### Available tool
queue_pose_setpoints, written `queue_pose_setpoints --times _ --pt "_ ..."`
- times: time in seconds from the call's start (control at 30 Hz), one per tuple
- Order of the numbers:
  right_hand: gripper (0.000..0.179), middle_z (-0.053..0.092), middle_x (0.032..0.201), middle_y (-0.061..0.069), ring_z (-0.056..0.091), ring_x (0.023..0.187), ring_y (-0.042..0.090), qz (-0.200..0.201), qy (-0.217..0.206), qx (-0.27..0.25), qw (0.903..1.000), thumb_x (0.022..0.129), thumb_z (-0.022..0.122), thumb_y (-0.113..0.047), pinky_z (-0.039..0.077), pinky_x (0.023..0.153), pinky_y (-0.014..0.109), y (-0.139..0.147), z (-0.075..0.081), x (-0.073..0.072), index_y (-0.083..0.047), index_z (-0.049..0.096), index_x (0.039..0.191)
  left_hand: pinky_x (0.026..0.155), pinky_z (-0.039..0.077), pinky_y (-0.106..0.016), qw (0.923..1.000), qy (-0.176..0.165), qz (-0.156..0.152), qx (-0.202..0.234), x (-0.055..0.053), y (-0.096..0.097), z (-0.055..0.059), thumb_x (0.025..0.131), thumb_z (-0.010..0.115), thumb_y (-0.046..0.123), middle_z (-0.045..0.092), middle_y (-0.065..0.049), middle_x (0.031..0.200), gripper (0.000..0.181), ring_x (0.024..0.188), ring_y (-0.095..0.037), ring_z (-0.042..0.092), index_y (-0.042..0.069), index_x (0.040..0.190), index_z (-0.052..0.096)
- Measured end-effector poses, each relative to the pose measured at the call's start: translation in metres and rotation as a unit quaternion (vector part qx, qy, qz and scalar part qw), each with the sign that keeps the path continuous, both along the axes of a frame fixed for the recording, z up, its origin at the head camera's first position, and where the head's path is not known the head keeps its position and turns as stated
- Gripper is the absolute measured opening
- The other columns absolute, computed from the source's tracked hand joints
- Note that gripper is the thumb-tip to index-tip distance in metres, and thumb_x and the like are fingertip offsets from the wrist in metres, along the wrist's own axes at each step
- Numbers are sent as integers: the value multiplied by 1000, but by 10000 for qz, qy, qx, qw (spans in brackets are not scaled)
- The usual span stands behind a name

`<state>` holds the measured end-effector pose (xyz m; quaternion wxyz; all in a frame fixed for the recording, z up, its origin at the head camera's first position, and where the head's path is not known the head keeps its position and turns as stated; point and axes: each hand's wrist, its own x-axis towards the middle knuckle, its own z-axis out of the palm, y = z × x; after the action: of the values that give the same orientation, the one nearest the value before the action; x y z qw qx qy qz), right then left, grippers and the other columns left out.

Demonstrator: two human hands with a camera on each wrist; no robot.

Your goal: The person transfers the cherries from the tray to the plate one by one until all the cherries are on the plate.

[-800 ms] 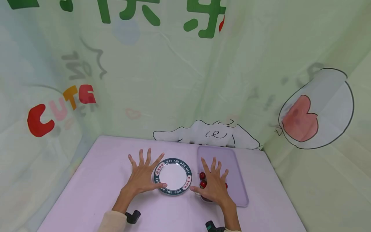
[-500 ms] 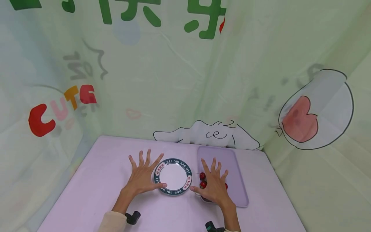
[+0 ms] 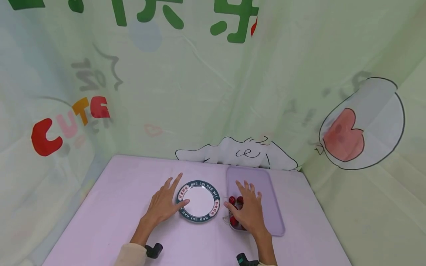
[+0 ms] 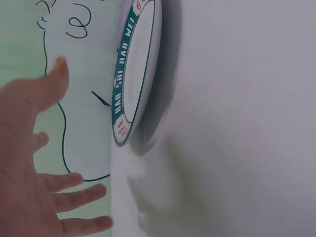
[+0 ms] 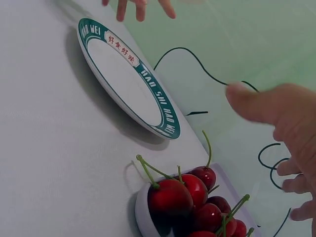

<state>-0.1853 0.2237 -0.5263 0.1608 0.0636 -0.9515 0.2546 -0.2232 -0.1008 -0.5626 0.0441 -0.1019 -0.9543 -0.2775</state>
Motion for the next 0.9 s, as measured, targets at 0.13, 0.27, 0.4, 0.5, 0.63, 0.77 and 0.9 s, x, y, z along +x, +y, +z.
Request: queue_pose_setpoints --times 0.13,0.27,0.4,0.5,0.63,0.77,0.9 --pt "73 65 149 29 73 116 54 -271 453 -28 9986 89 90 -29 65 81 65 3 0 4 -8 62 153 109 53 -72 9995 -6 182 261 2 3 -5 100 74 54 46 -27 167 92 141 -49 59 25 174 28" --pt "59 82 108 22 69 69 31 -593 500 -71 9970 93 87 -24 53 54 38 8 -4 4 -6 68 146 95 58 -57 9951 -163 483 844 3 6 -13 105 72 39 61 -23 151 77 117 -35 70 14 170 38" --pt "48 82 89 16 56 55 18 -823 703 -144 9940 96 83 -22 40 52 30 9 -5 6 -1 74 137 76 51 -37 9858 -270 683 1508 0 8 -19 107 69 28 73 -18 131 61 90 -19 65 6 161 50" --pt "38 80 81 11 61 59 15 -967 917 -281 9907 95 84 -19 46 55 29 9 -3 7 2 79 126 74 49 -30 9804 -311 728 1804 -5 8 -24 109 67 25 76 -17 122 54 86 -17 66 3 156 55" --pt "26 76 78 12 63 64 18 -980 982 -628 9883 93 85 -13 52 59 32 7 5 10 5 82 112 68 54 -28 9722 -383 781 2174 -10 8 -28 108 67 21 77 -19 117 49 85 -20 70 -1 151 59" --pt "21 77 82 15 66 71 21 -1028 815 -959 9867 94 84 -11 55 65 33 7 10 13 7 83 107 61 59 -26 9633 -484 798 2515 -12 9 -32 108 66 17 76 -22 116 45 81 -20 73 -2 149 61" --pt "22 76 82 14 64 72 19 -1167 609 -1141 9847 96 83 -12 54 66 27 13 -1 12 6 83 108 54 60 -25 9530 -536 772 2880 -13 8 -36 107 67 11 77 -23 113 37 66 -16 71 -3 142 67"
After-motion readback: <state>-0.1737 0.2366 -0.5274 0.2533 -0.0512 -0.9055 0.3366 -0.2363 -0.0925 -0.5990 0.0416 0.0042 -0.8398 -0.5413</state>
